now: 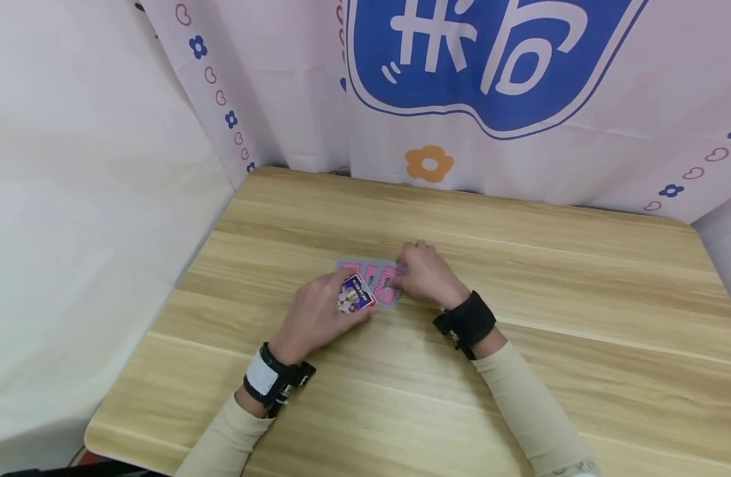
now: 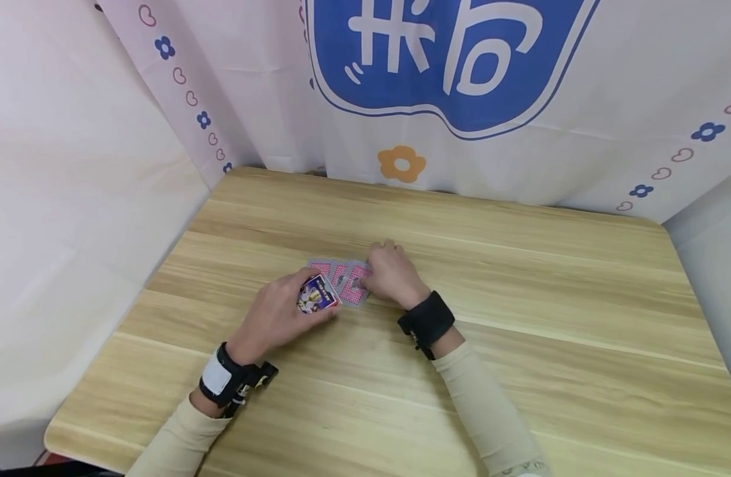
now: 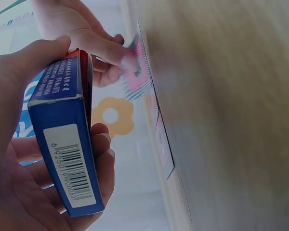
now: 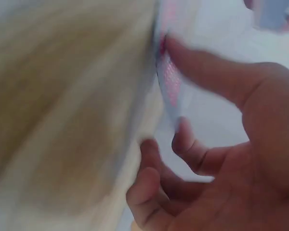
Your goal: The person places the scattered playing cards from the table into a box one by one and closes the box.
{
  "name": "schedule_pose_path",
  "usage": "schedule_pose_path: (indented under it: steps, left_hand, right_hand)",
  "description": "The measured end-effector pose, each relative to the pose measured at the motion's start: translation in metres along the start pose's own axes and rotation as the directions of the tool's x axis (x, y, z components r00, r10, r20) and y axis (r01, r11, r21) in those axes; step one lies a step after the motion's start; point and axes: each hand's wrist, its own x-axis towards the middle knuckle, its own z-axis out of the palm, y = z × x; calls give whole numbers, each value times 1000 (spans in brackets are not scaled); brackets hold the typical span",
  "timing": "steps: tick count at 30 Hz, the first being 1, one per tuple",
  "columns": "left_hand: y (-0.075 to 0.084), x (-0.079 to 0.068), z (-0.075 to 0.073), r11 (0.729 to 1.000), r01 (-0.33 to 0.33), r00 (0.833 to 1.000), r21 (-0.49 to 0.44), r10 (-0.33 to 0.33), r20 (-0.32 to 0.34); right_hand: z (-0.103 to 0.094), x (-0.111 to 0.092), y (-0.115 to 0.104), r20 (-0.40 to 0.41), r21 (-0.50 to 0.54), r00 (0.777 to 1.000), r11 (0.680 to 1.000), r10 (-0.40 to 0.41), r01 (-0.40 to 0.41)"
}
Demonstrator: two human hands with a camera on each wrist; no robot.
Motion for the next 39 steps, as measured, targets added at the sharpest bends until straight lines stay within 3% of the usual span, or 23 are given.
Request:
schedule_pose_path:
  steps: [4, 9, 12, 19, 24, 31, 39]
  left_hand:
    - [1, 1, -1, 1000, 0, 1000, 5, 0, -5]
    - [2, 1, -3, 1000, 11, 1000, -4, -11, 2]
    - [3, 1, -4, 1000, 16, 1000, -11, -16, 9]
    - [4, 2, -3, 1000, 10, 1000, -22, -10, 1]
    - [5, 3, -1, 999, -6, 1000, -41, 5, -20]
    - [6, 3, 1, 999, -20, 1000, -34, 19, -24]
    - [5, 1, 3, 999, -35, 999, -26, 34, -18]
  right_hand:
    - [-13, -3, 5, 88, 218, 995, 976, -39, 19]
    - [-28, -9, 4, 83, 464, 995, 886, -56, 11]
    - [-33, -13, -1, 80, 529, 996, 848, -35, -13]
    - [-31, -18, -12, 53, 460, 996, 887, -68, 36]
    - [-18, -25, -21, -59, 469, 998, 882, -17, 43]
    - [2, -37, -27, -123, 478, 992, 877, 18, 44]
    - [11, -43, -31, -87, 477, 996, 876, -35, 72]
